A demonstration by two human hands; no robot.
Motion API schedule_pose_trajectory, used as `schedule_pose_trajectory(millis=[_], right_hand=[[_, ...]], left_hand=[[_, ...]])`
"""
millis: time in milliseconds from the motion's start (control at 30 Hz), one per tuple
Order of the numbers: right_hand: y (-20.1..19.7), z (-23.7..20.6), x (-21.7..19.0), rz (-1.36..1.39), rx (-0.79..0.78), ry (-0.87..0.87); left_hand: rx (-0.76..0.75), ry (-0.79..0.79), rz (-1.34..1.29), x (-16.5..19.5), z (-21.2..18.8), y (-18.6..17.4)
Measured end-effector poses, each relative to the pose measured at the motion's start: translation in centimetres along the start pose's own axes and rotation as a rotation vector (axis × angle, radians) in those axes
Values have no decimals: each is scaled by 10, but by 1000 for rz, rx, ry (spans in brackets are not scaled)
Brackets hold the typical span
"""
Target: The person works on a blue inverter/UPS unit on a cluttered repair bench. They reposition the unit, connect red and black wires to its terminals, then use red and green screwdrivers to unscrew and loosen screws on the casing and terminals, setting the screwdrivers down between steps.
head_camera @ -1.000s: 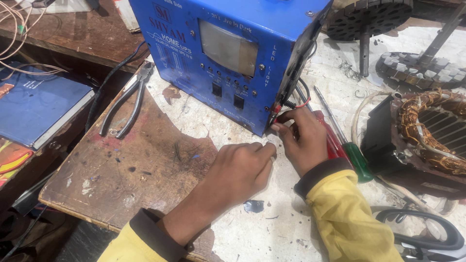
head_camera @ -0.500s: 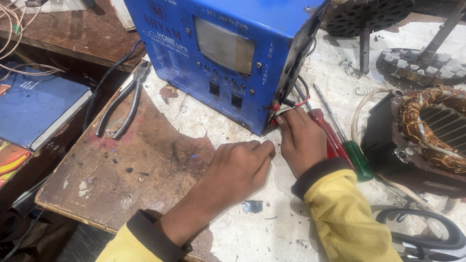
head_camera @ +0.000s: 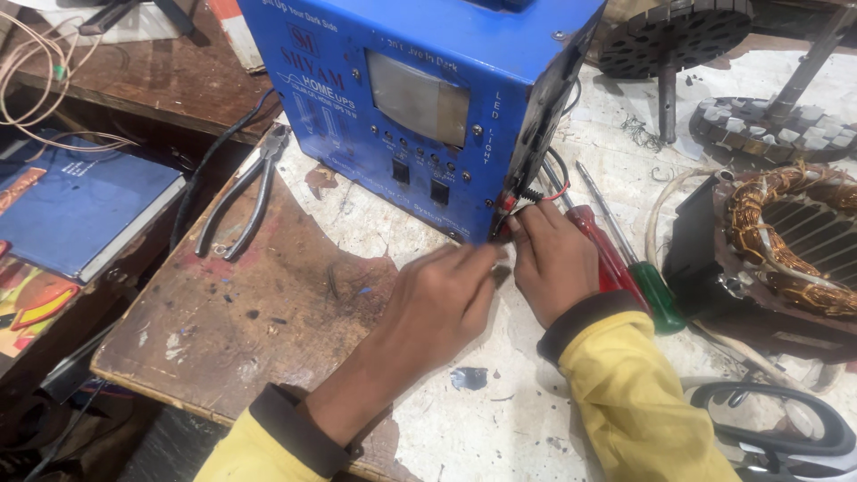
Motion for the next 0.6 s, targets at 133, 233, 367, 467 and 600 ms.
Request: schedule_pose_trajectory(millis=[133,233,367,467,600], right_hand=[[-5,0,-1,-108,91,-150],[-4,3,1,-115,164,-112],[0,-2,-2,-541,-76,-42],[-5,-9,-20,-353,103,-184],[-8,-11,-27,-310,81,-138]], left_hand=[[94,52,-11,27,6,6],[62,41,30,63,16,25],[209,188,298,104,33,43],[-409,175,305,110,42,69],[-506,212,350,116,49,82]])
Point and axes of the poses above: each hand's wrist, its own z-axis towards the middle knuckle, its own y-axis out of the palm, x = y × z, the point moved 3 cm from there along z, towards the middle knuckle, and after that the axes turned 4 degrees about z, right-handed, at the moved point
